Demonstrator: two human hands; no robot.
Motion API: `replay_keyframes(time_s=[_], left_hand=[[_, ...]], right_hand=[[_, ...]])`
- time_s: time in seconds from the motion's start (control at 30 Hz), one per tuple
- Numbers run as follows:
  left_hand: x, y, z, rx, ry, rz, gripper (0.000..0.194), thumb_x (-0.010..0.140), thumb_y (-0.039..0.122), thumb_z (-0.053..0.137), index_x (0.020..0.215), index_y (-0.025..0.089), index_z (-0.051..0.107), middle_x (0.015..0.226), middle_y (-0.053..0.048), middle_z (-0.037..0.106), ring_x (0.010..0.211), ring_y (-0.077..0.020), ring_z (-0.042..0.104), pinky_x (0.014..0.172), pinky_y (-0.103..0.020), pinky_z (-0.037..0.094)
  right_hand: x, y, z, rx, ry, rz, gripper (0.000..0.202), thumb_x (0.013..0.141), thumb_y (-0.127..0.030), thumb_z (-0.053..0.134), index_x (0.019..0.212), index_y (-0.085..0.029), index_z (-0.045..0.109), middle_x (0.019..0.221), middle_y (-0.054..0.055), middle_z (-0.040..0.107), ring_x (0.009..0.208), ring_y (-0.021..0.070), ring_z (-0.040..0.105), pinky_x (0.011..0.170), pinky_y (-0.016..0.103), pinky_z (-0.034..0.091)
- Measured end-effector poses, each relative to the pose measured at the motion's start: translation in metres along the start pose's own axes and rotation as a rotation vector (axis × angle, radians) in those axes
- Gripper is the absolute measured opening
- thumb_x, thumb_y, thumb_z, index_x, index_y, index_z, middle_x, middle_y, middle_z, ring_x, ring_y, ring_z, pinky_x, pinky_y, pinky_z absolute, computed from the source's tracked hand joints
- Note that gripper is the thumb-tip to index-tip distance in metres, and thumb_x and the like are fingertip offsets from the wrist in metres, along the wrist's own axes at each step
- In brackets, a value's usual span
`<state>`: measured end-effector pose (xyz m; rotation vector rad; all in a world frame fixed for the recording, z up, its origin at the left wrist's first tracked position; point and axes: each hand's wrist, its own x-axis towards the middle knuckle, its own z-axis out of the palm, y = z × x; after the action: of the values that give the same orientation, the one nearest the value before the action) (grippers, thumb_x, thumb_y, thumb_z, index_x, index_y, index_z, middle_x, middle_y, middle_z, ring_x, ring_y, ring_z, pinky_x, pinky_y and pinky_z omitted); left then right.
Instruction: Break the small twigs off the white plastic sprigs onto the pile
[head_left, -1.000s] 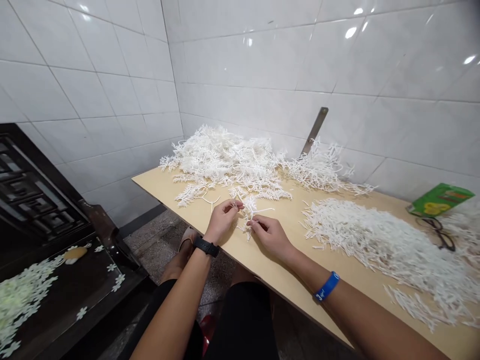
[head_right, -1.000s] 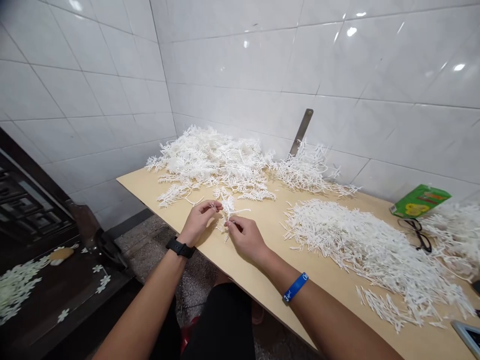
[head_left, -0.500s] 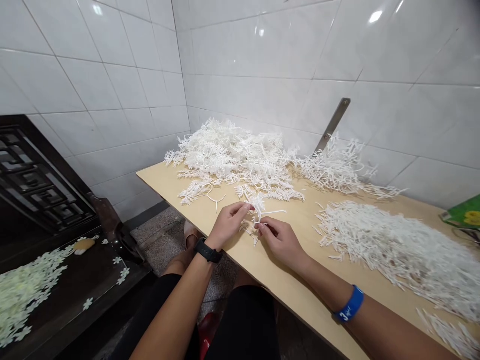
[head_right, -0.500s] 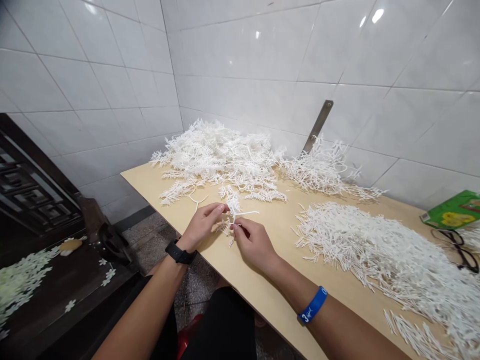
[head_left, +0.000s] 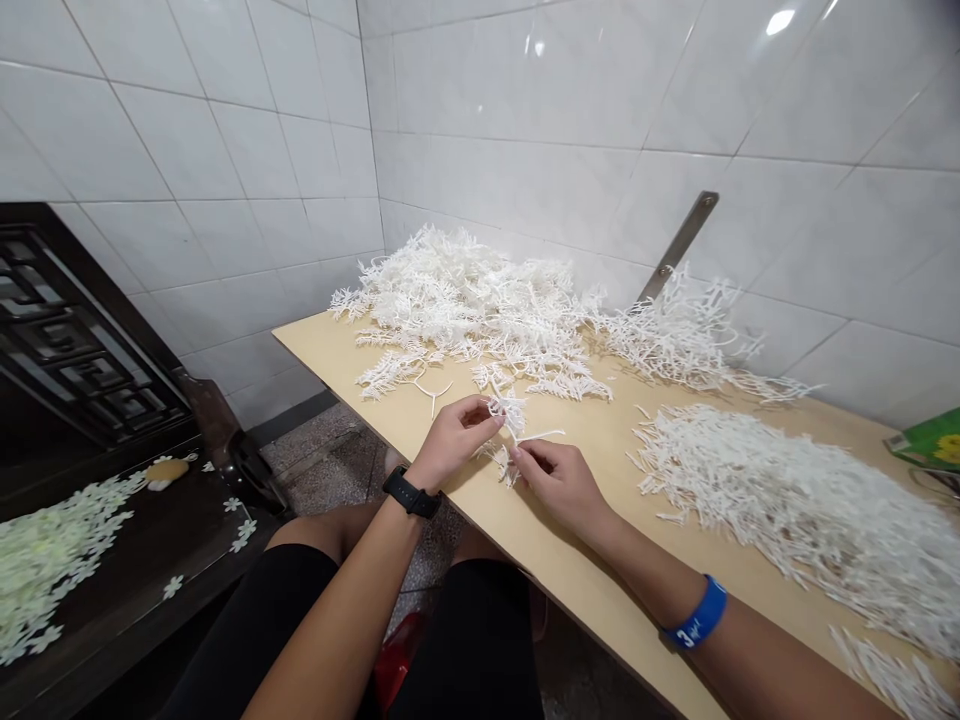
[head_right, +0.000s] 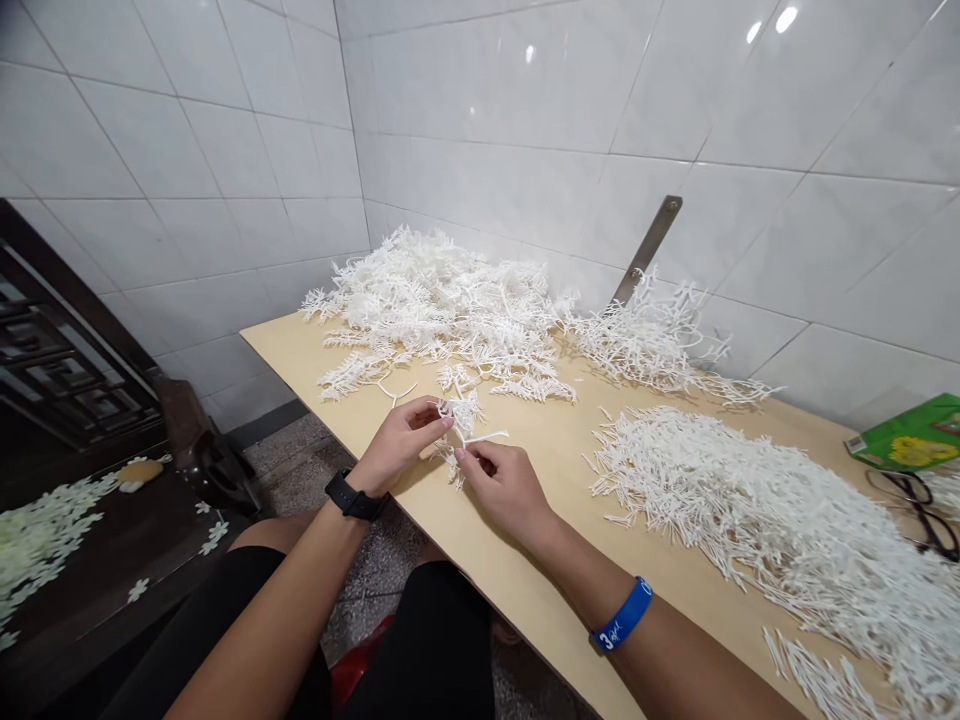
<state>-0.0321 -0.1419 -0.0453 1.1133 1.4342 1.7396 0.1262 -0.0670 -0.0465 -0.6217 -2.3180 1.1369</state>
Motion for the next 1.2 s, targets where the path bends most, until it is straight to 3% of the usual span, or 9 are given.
replay_keyframes(time_s=[0.17, 0.37, 0.57, 0.67, 0.77, 0.87, 1.0, 1.2], left_hand=[[0.001, -0.002, -0.001, 0.021, -0.047, 0.008, 0.027, 0.075, 0.032, 0.071, 0.095, 0.014, 0.064, 0.085, -0.003, 0.062, 0.08, -0.0154, 0.057, 0.075, -0.027, 0.044], [-0.001, 0.001, -0.004, 0.116, -0.151, 0.027, 0.038, 0.083, 0.027, 0.062, 0.119, 0.017, 0.063, 0.08, -0.001, 0.056, 0.074, -0.0133, 0.05, 0.069, -0.025, 0.041], [-0.003, 0.008, -0.001, 0.155, -0.182, 0.03, 0.052, 0.087, 0.025, 0.056, 0.139, 0.024, 0.05, 0.067, 0.004, 0.043, 0.062, -0.0112, 0.043, 0.061, -0.024, 0.037], [-0.004, 0.01, -0.001, 0.184, -0.193, 0.01, 0.042, 0.09, 0.033, 0.056, 0.13, 0.022, 0.057, 0.071, 0.002, 0.05, 0.064, -0.0115, 0.047, 0.062, -0.025, 0.04], [-0.003, 0.009, -0.002, 0.19, -0.181, 0.043, 0.036, 0.086, 0.038, 0.063, 0.117, 0.019, 0.065, 0.106, -0.006, 0.062, 0.083, -0.0143, 0.055, 0.072, -0.026, 0.046], [-0.002, 0.007, -0.002, 0.12, -0.213, 0.025, 0.045, 0.081, 0.037, 0.07, 0.122, 0.02, 0.062, 0.127, -0.009, 0.058, 0.103, -0.0198, 0.058, 0.085, -0.029, 0.048], [-0.002, 0.005, -0.001, 0.063, -0.263, -0.033, 0.039, 0.079, 0.038, 0.074, 0.109, 0.015, 0.065, 0.109, -0.009, 0.067, 0.095, -0.0208, 0.063, 0.083, -0.031, 0.05], [-0.003, 0.005, -0.002, 0.037, -0.303, -0.028, 0.031, 0.08, 0.04, 0.073, 0.095, 0.014, 0.065, 0.094, -0.006, 0.069, 0.089, -0.0197, 0.064, 0.081, -0.03, 0.049]], right_hand=[[0.003, 0.002, 0.001, 0.088, 0.064, 0.039, 0.03, 0.088, -0.044, 0.055, 0.081, -0.016, 0.065, 0.067, 0.001, 0.058, 0.06, 0.014, 0.049, 0.058, 0.026, 0.037], [0.004, 0.004, -0.001, 0.141, 0.04, 0.021, 0.029, 0.087, -0.041, 0.055, 0.072, -0.017, 0.06, 0.067, 0.001, 0.055, 0.062, 0.0136, 0.048, 0.059, 0.026, 0.036], [0.004, 0.003, -0.005, 0.286, 0.068, 0.046, 0.03, 0.085, -0.044, 0.058, 0.071, -0.017, 0.059, 0.064, 0.0, 0.054, 0.059, 0.013, 0.047, 0.058, 0.027, 0.038], [0.005, 0.001, -0.008, 0.372, 0.085, 0.068, 0.034, 0.085, -0.046, 0.058, 0.068, -0.018, 0.057, 0.059, -0.001, 0.053, 0.055, 0.0123, 0.047, 0.055, 0.026, 0.038], [0.006, 0.002, -0.011, 0.458, 0.101, 0.081, 0.036, 0.085, -0.048, 0.059, 0.066, -0.018, 0.056, 0.057, -0.001, 0.051, 0.053, 0.0114, 0.045, 0.053, 0.026, 0.037], [0.006, 0.006, -0.012, 0.517, 0.115, 0.103, 0.037, 0.085, -0.049, 0.06, 0.067, -0.017, 0.059, 0.059, -0.001, 0.052, 0.053, 0.0104, 0.043, 0.052, 0.025, 0.034], [0.007, 0.008, -0.013, 0.535, 0.08, 0.107, 0.039, 0.083, -0.053, 0.062, 0.07, -0.016, 0.064, 0.061, 0.001, 0.055, 0.055, 0.0114, 0.045, 0.053, 0.026, 0.035], [0.005, 0.002, -0.013, 0.471, 0.044, 0.063, 0.043, 0.08, -0.058, 0.065, 0.068, -0.016, 0.065, 0.06, 0.001, 0.056, 0.056, 0.0128, 0.048, 0.055, 0.027, 0.039]])
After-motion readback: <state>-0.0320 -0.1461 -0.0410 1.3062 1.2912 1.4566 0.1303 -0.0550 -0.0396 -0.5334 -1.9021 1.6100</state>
